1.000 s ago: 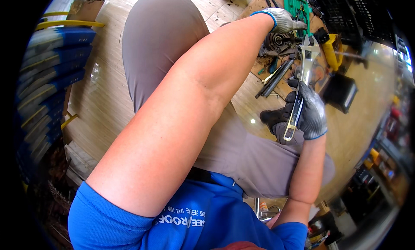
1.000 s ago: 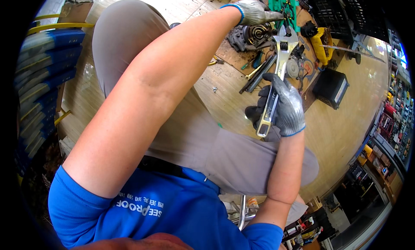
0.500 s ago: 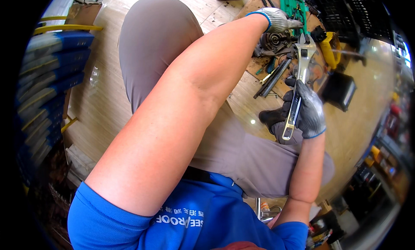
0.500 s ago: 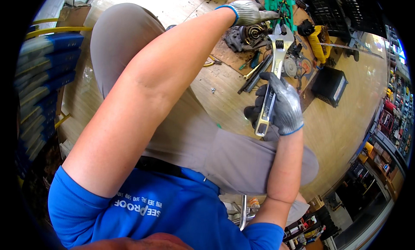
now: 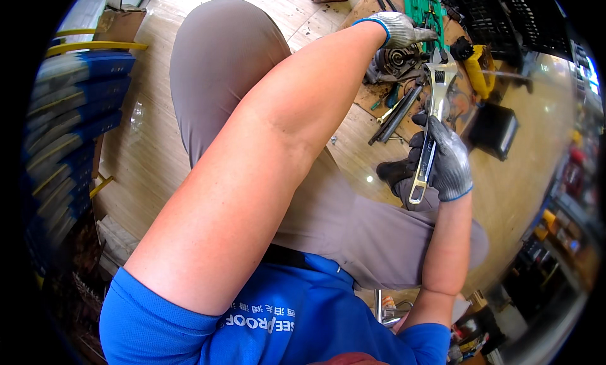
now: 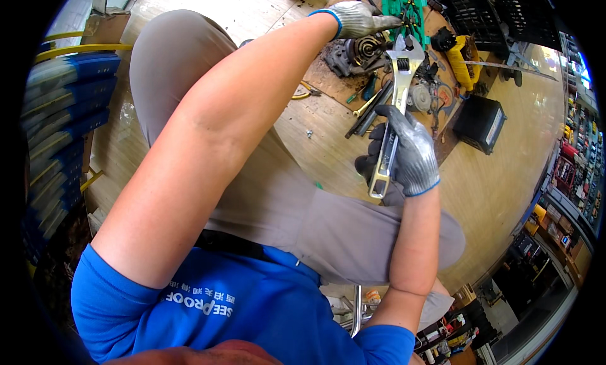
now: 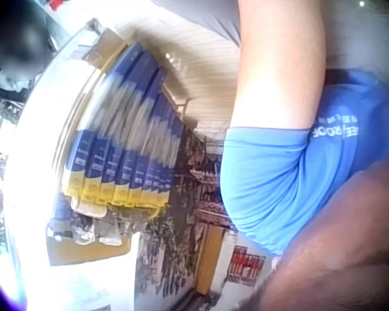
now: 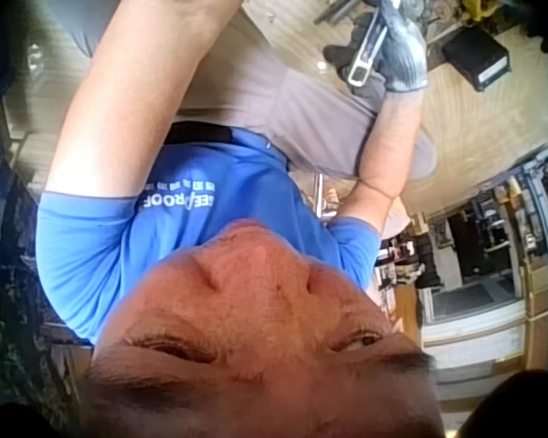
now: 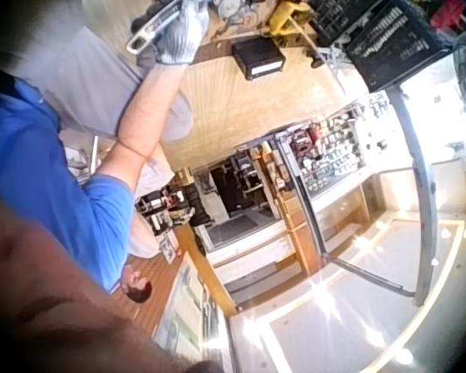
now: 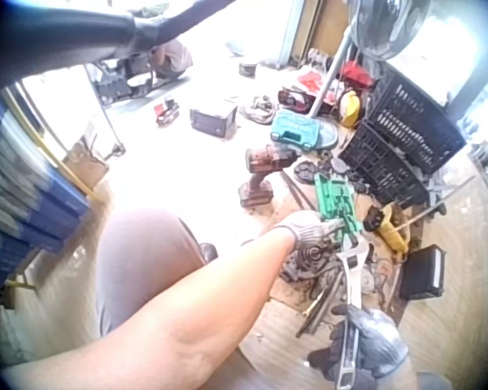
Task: The person sits on the floor and uses a wrench to tighten or loosen bolts on a mechanical part, likely a motor or engine component. They manipulate the part with gloved hands, adjusting the wrench and repositioning the object throughout the process.
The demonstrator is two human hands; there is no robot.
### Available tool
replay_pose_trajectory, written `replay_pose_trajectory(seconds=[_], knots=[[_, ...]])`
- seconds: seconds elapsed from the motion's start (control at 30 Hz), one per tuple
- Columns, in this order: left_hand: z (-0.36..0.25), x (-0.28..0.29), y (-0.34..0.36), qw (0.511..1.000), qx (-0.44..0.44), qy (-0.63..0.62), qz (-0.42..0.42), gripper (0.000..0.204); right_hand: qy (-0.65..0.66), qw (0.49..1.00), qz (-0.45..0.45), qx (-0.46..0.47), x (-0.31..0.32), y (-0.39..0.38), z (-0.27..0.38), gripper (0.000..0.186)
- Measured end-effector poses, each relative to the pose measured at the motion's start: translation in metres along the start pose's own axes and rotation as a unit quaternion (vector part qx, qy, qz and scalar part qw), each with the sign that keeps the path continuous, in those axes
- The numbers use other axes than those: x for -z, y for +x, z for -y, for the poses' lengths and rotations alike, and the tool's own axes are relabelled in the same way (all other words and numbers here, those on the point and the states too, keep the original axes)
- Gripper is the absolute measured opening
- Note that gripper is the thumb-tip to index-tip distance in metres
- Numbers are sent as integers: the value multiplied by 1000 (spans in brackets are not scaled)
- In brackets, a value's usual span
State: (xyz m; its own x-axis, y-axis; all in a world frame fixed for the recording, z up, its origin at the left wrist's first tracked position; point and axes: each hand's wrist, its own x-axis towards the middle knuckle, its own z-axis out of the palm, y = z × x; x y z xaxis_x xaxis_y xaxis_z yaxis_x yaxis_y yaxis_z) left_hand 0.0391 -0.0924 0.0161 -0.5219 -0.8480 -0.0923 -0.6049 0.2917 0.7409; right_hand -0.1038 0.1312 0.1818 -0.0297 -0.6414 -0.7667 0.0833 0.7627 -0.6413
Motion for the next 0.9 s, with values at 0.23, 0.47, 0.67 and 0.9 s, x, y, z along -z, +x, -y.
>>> replay_pose_trajectory(seconds=[0.23,0.47,0.67,0.9], knots=[[-28,23,-22,998,50,-32,10,93,-1,1000,-15,25,-2,1,-3,33],[-28,26,-21,996,74,-46,18,91,4,996,-48,69,-12,3,-7,27],[-38,39,-35,996,71,-52,30,90,103,967,-22,230,-6,-15,-4,31],[-30,28,-24,997,71,-29,32,90,163,938,108,286,37,-23,18,40]])
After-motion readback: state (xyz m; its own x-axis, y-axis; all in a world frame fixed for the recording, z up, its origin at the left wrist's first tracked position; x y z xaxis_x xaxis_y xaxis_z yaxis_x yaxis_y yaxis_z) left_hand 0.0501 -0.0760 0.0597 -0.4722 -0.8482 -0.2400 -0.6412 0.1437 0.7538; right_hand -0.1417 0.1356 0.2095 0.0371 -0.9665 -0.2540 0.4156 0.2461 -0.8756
